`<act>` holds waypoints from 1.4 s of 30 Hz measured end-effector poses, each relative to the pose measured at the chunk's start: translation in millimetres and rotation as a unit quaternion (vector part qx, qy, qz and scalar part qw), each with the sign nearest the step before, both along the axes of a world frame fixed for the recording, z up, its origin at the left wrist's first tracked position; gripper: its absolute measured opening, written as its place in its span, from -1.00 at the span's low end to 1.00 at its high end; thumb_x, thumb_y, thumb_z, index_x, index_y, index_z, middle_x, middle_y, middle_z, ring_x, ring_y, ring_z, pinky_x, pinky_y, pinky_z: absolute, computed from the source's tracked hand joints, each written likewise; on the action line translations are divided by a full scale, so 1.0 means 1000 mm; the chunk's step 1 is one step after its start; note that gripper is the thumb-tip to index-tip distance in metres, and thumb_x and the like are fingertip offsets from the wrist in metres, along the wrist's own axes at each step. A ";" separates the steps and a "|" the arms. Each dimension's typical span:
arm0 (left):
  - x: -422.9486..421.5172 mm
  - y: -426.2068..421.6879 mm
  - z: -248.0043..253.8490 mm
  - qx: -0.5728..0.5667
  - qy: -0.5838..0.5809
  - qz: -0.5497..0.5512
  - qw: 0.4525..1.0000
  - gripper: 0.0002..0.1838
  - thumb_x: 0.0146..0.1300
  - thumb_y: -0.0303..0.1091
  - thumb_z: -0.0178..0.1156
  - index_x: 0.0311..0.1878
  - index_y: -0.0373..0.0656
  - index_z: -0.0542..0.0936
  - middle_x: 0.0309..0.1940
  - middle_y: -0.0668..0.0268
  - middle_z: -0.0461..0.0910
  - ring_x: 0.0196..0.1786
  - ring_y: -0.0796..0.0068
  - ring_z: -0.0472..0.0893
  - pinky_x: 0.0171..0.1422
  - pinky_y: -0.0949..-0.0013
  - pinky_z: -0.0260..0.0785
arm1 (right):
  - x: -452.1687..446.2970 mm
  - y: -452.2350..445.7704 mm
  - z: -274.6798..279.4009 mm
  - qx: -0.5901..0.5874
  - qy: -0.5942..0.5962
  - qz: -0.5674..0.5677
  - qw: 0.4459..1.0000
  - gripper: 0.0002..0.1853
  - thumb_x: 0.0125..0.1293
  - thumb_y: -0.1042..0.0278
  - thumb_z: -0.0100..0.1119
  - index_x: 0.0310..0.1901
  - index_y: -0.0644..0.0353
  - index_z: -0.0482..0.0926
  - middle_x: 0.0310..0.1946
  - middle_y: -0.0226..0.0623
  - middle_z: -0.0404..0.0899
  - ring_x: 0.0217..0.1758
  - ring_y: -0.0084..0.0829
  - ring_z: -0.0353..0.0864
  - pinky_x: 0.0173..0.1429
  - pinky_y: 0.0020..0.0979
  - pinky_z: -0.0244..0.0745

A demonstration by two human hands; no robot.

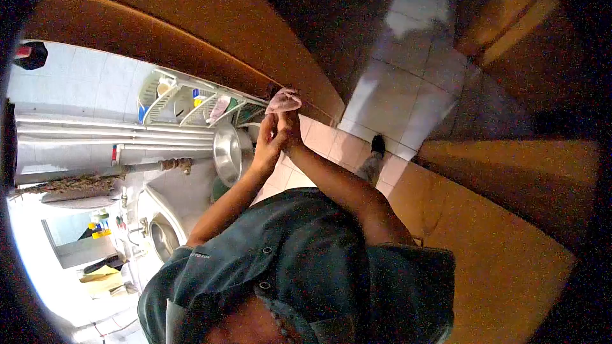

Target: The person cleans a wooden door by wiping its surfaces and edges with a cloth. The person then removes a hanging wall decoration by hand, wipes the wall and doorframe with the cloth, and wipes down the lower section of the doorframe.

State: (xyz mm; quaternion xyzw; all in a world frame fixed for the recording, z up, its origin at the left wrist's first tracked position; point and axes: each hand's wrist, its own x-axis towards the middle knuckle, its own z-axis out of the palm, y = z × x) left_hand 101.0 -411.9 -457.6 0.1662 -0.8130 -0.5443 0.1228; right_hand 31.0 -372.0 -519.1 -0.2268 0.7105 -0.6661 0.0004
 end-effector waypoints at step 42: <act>-0.069 -0.127 0.451 -0.504 0.408 0.541 0.536 -0.82 0.25 -0.35 0.24 -0.16 -0.24 0.65 -0.40 0.12 0.69 -0.30 0.28 0.69 -0.18 0.28 0.47 | -0.124 0.062 0.153 -0.238 -0.173 0.311 0.904 -0.54 0.46 0.00 -0.03 0.16 0.20 0.36 0.02 -0.26 0.43 0.05 -0.37 0.43 0.11 -0.34 0.39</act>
